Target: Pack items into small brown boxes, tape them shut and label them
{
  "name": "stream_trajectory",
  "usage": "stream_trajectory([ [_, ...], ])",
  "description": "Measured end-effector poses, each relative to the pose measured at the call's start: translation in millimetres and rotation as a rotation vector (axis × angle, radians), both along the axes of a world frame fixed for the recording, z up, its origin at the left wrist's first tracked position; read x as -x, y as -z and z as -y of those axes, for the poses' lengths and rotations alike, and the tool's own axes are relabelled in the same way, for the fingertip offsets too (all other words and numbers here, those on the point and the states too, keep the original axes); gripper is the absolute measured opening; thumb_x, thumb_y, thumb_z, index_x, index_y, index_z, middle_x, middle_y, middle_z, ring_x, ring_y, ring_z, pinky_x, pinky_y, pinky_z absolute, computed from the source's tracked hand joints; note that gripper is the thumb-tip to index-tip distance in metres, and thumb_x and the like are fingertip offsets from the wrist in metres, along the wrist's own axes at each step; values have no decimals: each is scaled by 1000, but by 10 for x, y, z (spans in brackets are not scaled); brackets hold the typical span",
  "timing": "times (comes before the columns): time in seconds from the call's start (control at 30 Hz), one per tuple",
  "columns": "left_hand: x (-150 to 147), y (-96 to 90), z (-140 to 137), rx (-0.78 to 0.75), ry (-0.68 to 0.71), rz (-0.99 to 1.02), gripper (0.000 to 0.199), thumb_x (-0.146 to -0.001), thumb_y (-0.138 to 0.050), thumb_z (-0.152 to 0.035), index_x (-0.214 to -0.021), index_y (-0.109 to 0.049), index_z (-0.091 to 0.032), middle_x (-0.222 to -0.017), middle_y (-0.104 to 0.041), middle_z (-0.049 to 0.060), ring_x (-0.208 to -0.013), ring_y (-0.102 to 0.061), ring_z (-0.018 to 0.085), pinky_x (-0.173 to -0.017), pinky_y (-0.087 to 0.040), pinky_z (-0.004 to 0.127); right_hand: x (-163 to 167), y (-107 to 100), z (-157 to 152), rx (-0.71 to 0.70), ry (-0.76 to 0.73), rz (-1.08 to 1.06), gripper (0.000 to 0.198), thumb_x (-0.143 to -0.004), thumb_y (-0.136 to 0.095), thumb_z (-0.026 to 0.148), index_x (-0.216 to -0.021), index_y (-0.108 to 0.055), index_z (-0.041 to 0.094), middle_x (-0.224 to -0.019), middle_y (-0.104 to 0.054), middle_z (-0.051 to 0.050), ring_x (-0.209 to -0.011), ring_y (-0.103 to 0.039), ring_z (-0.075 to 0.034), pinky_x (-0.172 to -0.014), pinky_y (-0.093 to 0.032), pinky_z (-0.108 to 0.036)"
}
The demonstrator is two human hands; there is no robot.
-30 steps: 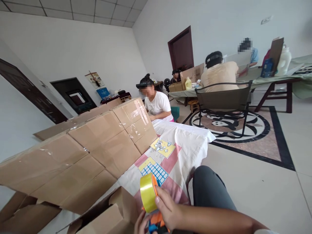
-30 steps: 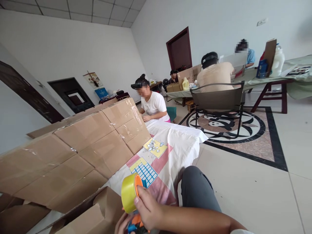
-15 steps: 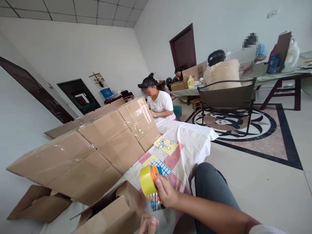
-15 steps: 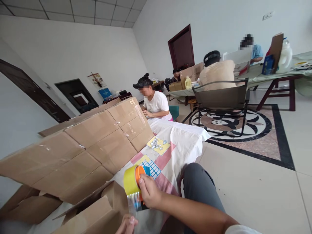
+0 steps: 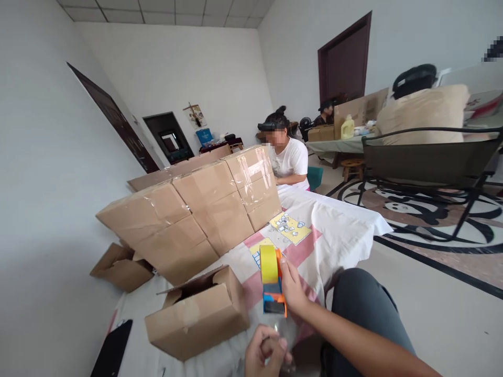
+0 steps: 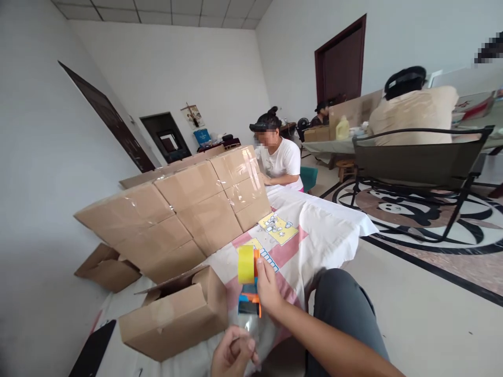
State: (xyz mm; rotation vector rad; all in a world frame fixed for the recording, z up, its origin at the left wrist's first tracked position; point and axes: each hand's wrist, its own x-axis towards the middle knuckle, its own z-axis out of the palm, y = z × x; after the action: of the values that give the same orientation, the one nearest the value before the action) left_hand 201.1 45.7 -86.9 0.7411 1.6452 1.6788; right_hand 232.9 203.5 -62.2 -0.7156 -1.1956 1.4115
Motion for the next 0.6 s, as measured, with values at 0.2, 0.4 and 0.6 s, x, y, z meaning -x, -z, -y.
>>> stream_trajectory([
  [0.2,-53,-128,56,82,153,191,54,-66,-80,-64,-82,-54,-20,-51,-64,0,-48,-56,12,-55,-43,23,-32,-66,-6,32,-55,0,48,-91,-48,67,-78,-57,22,-78,-58,-2,-75,-51,-19,-71,-49,-30],
  [0.4,-34,-176,87,154,138,155,58,-65,-80,-64,-94,-59,-18,-55,-68,1,-49,-58,13,-56,-47,25,-42,-159,22,98,-137,-95,46,-88,-52,65,-78,-57,21,-74,-55,0,-69,-49,-16,-66,-47,-27],
  [0.6,-108,191,35,158,-80,36,69,-55,-78,-76,-93,-64,-21,-45,-63,0,-40,-56,16,-46,-45,26,-54,-144,58,223,-127,-143,52,-78,-61,73,-81,-63,21,-79,-62,-3,-77,-58,-19,-69,-52,-30],
])
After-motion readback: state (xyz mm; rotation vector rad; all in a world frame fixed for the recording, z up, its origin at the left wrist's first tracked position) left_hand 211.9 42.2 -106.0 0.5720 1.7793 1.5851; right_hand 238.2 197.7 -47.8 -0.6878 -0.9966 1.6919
